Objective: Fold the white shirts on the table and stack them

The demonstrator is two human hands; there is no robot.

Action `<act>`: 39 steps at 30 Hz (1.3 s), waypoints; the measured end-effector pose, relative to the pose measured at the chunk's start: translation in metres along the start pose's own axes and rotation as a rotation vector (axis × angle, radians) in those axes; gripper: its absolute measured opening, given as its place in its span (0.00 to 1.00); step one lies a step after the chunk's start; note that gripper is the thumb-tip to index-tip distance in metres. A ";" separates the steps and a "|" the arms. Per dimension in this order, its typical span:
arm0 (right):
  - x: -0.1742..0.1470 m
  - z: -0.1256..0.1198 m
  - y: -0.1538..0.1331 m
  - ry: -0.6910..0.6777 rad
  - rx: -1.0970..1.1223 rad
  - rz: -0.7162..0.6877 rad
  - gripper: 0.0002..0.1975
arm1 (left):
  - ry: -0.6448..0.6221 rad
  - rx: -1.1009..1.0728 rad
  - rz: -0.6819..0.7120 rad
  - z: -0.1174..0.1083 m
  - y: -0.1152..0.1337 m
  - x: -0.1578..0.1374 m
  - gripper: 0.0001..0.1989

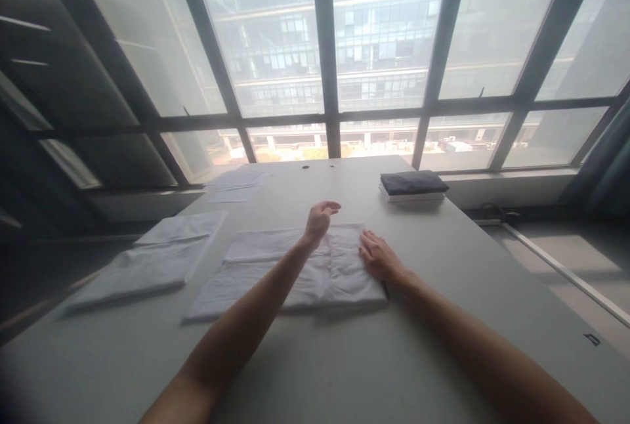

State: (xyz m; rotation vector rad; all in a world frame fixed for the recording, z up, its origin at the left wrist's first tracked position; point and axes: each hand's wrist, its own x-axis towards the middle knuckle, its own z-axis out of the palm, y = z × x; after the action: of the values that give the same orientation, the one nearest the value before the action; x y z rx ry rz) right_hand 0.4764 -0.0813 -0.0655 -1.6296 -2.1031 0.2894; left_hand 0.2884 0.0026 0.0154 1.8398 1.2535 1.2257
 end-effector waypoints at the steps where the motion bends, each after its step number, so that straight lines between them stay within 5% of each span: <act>1: 0.000 0.000 0.000 -0.021 -0.009 0.000 0.29 | -0.083 0.052 0.036 0.003 0.008 -0.010 0.19; 5: -0.001 0.002 0.004 -0.056 -0.026 -0.002 0.28 | -0.451 0.514 0.205 0.028 0.019 -0.075 0.21; 9: 0.003 -0.002 0.010 0.019 0.064 0.030 0.24 | -0.543 0.753 0.321 0.043 -0.001 -0.125 0.38; 12: 0.009 -0.013 0.010 0.259 0.398 0.109 0.19 | -0.574 0.782 0.384 0.037 -0.009 -0.134 0.37; 14: 0.013 -0.021 0.008 0.294 0.768 0.183 0.17 | -0.602 0.777 0.427 0.029 -0.008 -0.136 0.36; 17: 0.016 -0.027 0.008 -0.009 1.270 0.257 0.23 | -0.625 0.751 0.508 0.015 -0.005 -0.141 0.34; 19: 0.019 -0.027 0.012 -0.202 1.408 0.319 0.27 | -0.633 0.743 0.547 0.009 -0.005 -0.145 0.33; 21: 0.024 -0.024 0.020 -0.221 1.451 0.380 0.28 | -0.639 0.744 0.561 0.006 -0.005 -0.147 0.32; 28: 0.034 -0.018 0.051 0.097 1.368 0.385 0.30 | -0.643 0.711 0.593 0.003 0.010 -0.152 0.30; 32: 0.027 -0.024 0.044 0.142 1.338 0.318 0.32 | -0.807 0.571 0.754 0.002 0.023 -0.168 0.35; 35: 0.016 -0.034 0.031 0.069 1.343 0.245 0.35 | -0.894 0.527 0.772 0.004 0.022 -0.174 0.35; 39: 0.004 -0.040 0.013 -0.272 1.370 0.149 0.39 | -0.916 0.489 0.756 0.005 0.019 -0.174 0.31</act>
State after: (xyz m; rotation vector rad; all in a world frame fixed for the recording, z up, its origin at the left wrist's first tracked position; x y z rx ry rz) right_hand 0.5055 -0.0783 -0.0358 -0.8574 -1.2522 1.6151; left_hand 0.2772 -0.1654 -0.0334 2.8789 0.3289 0.2061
